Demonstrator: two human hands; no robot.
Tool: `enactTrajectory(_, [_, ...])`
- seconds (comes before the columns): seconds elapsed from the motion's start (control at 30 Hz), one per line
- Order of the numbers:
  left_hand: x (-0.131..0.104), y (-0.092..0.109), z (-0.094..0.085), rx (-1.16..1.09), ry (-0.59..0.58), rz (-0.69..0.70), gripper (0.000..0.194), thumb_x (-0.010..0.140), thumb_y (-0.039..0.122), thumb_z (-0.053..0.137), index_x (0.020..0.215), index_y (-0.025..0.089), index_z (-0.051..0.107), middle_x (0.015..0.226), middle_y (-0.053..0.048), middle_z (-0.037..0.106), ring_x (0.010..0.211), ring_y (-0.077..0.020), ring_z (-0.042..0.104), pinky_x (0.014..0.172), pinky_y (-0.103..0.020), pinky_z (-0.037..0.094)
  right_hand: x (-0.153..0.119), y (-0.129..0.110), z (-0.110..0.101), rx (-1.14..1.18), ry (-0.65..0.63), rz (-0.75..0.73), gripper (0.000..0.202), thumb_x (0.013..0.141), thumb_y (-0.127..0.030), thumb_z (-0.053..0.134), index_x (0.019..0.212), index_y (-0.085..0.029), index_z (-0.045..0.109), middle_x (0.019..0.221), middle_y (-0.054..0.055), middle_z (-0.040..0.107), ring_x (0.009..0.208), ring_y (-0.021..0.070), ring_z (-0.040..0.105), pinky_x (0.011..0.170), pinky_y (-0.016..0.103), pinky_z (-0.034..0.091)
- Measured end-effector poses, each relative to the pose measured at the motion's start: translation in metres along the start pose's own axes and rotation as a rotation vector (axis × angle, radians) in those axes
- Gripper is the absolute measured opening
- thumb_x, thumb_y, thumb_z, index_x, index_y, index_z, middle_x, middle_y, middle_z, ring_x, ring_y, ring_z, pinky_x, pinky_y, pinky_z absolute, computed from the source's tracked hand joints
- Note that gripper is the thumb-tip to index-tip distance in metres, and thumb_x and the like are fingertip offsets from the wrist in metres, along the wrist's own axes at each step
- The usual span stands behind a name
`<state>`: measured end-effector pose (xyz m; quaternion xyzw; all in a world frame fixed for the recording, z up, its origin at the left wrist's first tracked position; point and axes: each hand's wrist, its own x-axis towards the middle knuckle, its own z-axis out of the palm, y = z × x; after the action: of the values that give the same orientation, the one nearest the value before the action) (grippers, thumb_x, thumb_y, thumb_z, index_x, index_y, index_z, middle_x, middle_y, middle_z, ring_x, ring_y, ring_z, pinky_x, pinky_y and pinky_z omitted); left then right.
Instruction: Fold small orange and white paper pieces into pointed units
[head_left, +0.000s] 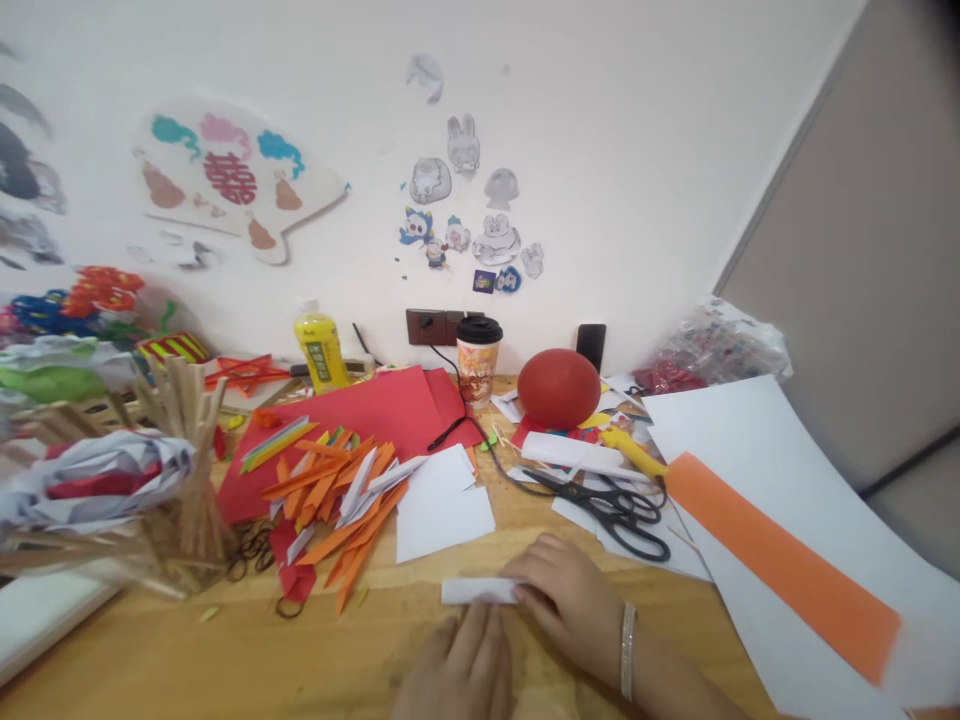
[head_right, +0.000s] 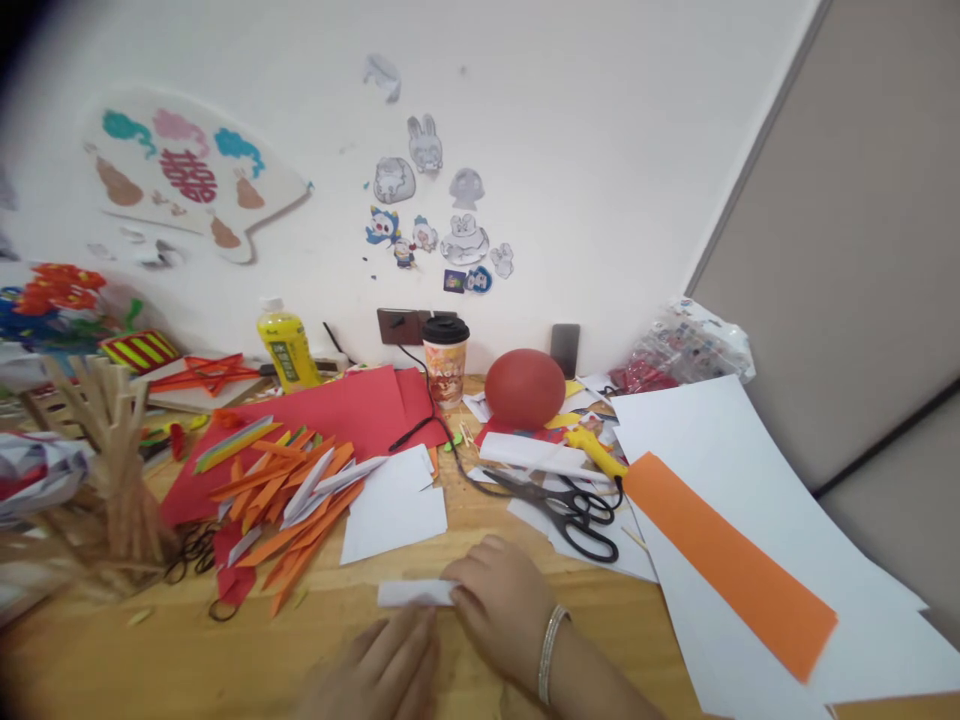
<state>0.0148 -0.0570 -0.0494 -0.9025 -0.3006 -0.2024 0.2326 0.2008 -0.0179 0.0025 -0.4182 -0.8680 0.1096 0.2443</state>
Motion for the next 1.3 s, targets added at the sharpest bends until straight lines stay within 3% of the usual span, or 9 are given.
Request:
enactTrajectory(0.27, [-0.002, -0.001, -0.004, -0.014, -0.168, -0.151, 0.041, 0.086, 0.043, 0.047, 0.11, 0.014, 0.063, 0.113, -0.016, 0.063, 0.106, -0.0284, 0.054, 0.085, -0.037, 0.044, 0.003, 0.0, 0.004, 0.015, -0.018, 0.069, 0.022, 0.08, -0.008, 0.05, 0.093, -0.019, 0.064, 0.086, 0.005, 0.059, 0.081, 0.0188, 0.052, 0.07, 0.03, 0.042])
enactTrajectory(0.57, [-0.001, 0.002, -0.008, -0.073, -0.286, -0.183, 0.045, 0.088, 0.043, 0.047, 0.12, 0.013, 0.056, 0.119, -0.018, 0.059, 0.11, -0.0283, 0.053, 0.085, -0.037, 0.046, 0.002, 0.0, 0.004, 0.036, -0.032, 0.057, 0.02, 0.083, -0.013, 0.045, 0.091, -0.018, 0.063, 0.085, 0.006, 0.057, 0.08, 0.0192, 0.05, 0.07, 0.032, 0.041])
enactTrajectory(0.83, [0.003, 0.002, -0.011, -0.058, -0.303, -0.137, 0.045, 0.09, 0.042, 0.044, 0.119, 0.011, 0.057, 0.117, -0.019, 0.06, 0.11, -0.0283, 0.052, 0.083, -0.035, 0.046, 0.0, 0.001, 0.006, 0.054, 0.0, 0.03, 0.021, 0.083, -0.011, 0.042, 0.09, -0.018, 0.062, 0.085, 0.006, 0.056, 0.081, 0.0188, 0.049, 0.07, 0.031, 0.04])
enactTrajectory(0.97, [0.004, 0.003, -0.013, -0.037, -0.343, -0.175, 0.045, 0.091, 0.045, 0.041, 0.121, 0.014, 0.056, 0.118, -0.016, 0.06, 0.113, -0.0263, 0.051, 0.087, -0.034, 0.044, 0.003, -0.004, 0.01, 0.09, -0.013, 0.154, 0.013, 0.08, -0.017, 0.055, 0.091, -0.019, 0.061, 0.088, 0.005, 0.056, 0.085, 0.0204, 0.05, 0.074, 0.033, 0.039])
enactTrajectory(1.07, [0.003, 0.002, -0.012, -0.006, -0.281, -0.151, 0.043, 0.092, 0.044, 0.039, 0.117, 0.016, 0.059, 0.117, -0.013, 0.062, 0.112, -0.0255, 0.053, 0.087, -0.033, 0.043, 0.005, -0.007, 0.011, 0.115, -0.002, 0.299, 0.025, 0.07, -0.018, 0.066, 0.094, -0.02, 0.061, 0.093, 0.005, 0.055, 0.091, 0.0221, 0.049, 0.08, 0.035, 0.038])
enactTrajectory(1.17, [-0.003, 0.001, -0.011, 0.034, -0.207, -0.134, 0.035, 0.091, 0.036, 0.042, 0.112, 0.017, 0.062, 0.116, -0.013, 0.063, 0.111, -0.0266, 0.054, 0.086, -0.033, 0.044, 0.005, -0.004, 0.006, 0.146, -0.007, 0.398, 0.029, 0.066, -0.013, 0.067, 0.093, -0.022, 0.062, 0.096, 0.003, 0.054, 0.096, 0.022, 0.048, 0.084, 0.035, 0.036])
enactTrajectory(1.3, [-0.014, -0.002, -0.012, 0.03, -0.25, -0.128, 0.034, 0.088, 0.023, 0.042, 0.116, 0.017, 0.06, 0.121, -0.011, 0.06, 0.113, -0.0248, 0.054, 0.084, -0.031, 0.045, 0.001, 0.005, -0.003, 0.137, -0.08, 0.442, 0.029, 0.065, -0.015, 0.068, 0.09, -0.027, 0.064, 0.097, 0.001, 0.054, 0.098, 0.0225, 0.048, 0.086, 0.038, 0.033])
